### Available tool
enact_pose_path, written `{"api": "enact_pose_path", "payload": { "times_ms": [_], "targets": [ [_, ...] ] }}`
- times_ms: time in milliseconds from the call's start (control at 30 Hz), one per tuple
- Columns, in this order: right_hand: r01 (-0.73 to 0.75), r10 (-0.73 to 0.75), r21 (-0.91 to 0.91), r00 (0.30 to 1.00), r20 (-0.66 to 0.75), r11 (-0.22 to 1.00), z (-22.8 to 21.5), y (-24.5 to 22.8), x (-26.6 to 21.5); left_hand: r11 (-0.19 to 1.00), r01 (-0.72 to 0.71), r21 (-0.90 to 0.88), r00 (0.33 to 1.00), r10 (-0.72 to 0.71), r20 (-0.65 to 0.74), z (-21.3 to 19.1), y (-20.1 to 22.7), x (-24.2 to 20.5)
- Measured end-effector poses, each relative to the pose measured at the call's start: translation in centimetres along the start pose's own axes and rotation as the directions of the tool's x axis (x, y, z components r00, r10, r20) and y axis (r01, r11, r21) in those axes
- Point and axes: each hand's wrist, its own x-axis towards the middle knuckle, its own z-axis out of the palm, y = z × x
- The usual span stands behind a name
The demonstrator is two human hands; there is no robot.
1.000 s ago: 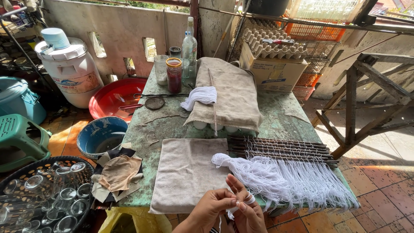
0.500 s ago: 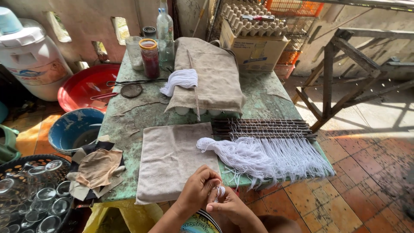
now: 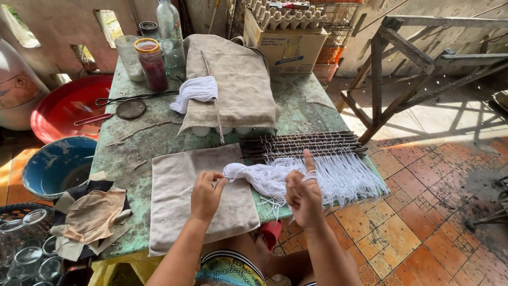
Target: A person is manually winding white thread around a small wooden loom frame on a workbench.
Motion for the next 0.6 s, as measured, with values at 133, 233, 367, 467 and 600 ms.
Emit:
{"api": "enact_pose_path", "payload": {
  "times_ms": [133,233,367,467,600],
  "targets": [
    [-0.093,0.113,-0.229,0.991,0.076,0.969,0.7,7.4,1.2,0.969,-0.106,0.225,0.994,0.110,-0.008,2.3,-1.6,1.9],
    [-0.216,0.232,-0.148,0.968,0.099,0.965,-1.2,14.1,1.7,0.958,-0.035,0.283,0.999,0.038,-0.007,2.8,-2.4,3.0],
    [-0.345,0.346,-0.041,0.937,0.048,0.938,-2.0,16.7,2.0,0.958,0.070,-0.279,0.984,-0.113,-0.140,-2.0,-0.9,3.3],
    [-0.367,0.366,0.030,0.930,0.036,0.930,-2.3,16.5,1.8,0.872,0.071,-0.485,0.915,-0.250,-0.316,-9.3,0.8,2.8],
    [-0.418,0.422,0.204,0.906,0.023,0.885,-2.2,15.2,1.9,0.960,-0.165,-0.226,0.799,-0.005,-0.601,-16.3,-1.5,0.9]
  ]
}}
